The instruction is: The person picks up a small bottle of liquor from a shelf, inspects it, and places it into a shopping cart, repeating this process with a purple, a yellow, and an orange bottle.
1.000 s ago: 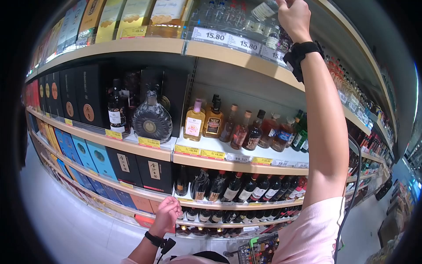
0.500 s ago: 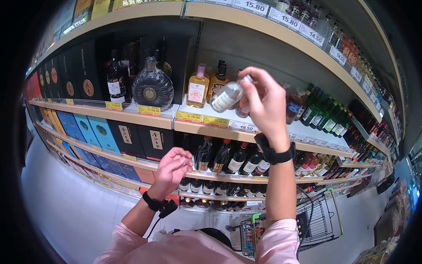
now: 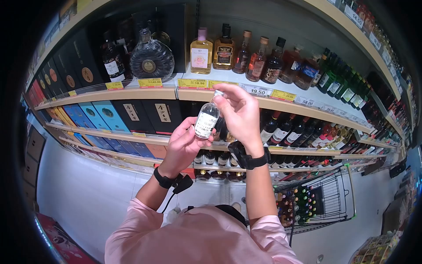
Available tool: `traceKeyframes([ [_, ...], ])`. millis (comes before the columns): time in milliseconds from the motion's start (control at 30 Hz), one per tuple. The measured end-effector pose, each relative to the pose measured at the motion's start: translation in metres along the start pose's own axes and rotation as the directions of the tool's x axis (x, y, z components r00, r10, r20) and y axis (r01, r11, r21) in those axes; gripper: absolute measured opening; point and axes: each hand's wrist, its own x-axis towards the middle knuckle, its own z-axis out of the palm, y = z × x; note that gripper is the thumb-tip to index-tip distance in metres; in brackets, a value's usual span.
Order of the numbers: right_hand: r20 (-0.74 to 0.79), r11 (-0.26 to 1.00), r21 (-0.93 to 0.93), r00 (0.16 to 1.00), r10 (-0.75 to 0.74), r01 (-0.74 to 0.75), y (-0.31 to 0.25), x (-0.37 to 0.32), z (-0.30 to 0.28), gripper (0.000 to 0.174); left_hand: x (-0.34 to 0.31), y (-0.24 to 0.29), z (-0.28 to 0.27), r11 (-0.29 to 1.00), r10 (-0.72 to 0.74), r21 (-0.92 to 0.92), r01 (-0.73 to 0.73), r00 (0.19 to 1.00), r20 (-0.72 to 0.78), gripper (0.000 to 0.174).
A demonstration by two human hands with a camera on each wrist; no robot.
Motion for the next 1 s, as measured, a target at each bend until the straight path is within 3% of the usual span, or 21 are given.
traceKeyframes([
  [167, 0.053, 0.987, 0.132, 0.995, 0.089, -0.095, -0.003, -0.012, 0.003, 0.024, -0.011, -0.005, 0.005, 0.995, -0.04, -0.09, 0.042, 0.999, 0.02, 0.033],
  [233, 0.122, 0.991, 0.119, 0.991, 0.05, -0.065, 0.008, -0.016, 0.0, 0.032, -0.015, -0.01, 0.002, 0.989, -0.056, -0.136, 0.063, 0.997, 0.051, 0.036],
  [333, 0.178, 0.979, 0.192, 0.984, 0.028, -0.063, 0.022, -0.022, -0.004, 0.033, -0.016, -0.02, -0.003, 1.0, 0.003, -0.023, -0.002, 0.998, 0.056, 0.037],
  [400, 0.155, 0.977, 0.194, 0.986, 0.061, -0.091, 0.022, -0.028, -0.003, 0.03, -0.016, -0.025, -0.013, 0.997, 0.02, 0.068, -0.024, 0.998, 0.066, 0.04],
  [500, 0.079, 0.981, 0.166, 0.993, 0.092, -0.104, 0.034, -0.032, 0.0, 0.028, -0.016, -0.033, -0.025, 0.998, 0.016, 0.069, -0.013, 0.999, -0.032, 0.044],
  [633, 0.007, 0.968, 0.201, 0.988, 0.155, -0.153, 0.055, -0.031, 0.003, 0.026, -0.013, -0.038, -0.028, 0.97, 0.132, 0.22, -0.109, 0.987, -0.096, 0.042],
  [900, 0.148, 0.95, 0.115, 0.951, 0.273, -0.291, 0.073, -0.038, 0.004, 0.025, -0.033, -0.059, -0.06, 0.965, 0.067, 0.263, -0.016, 0.98, -0.187, 0.04],
  [1000, 0.104, 0.949, 0.115, 0.953, 0.283, -0.294, 0.079, -0.04, 0.001, 0.022, -0.036, -0.061, -0.064, 0.951, 0.032, 0.307, 0.015, 0.988, -0.15, 0.034],
])
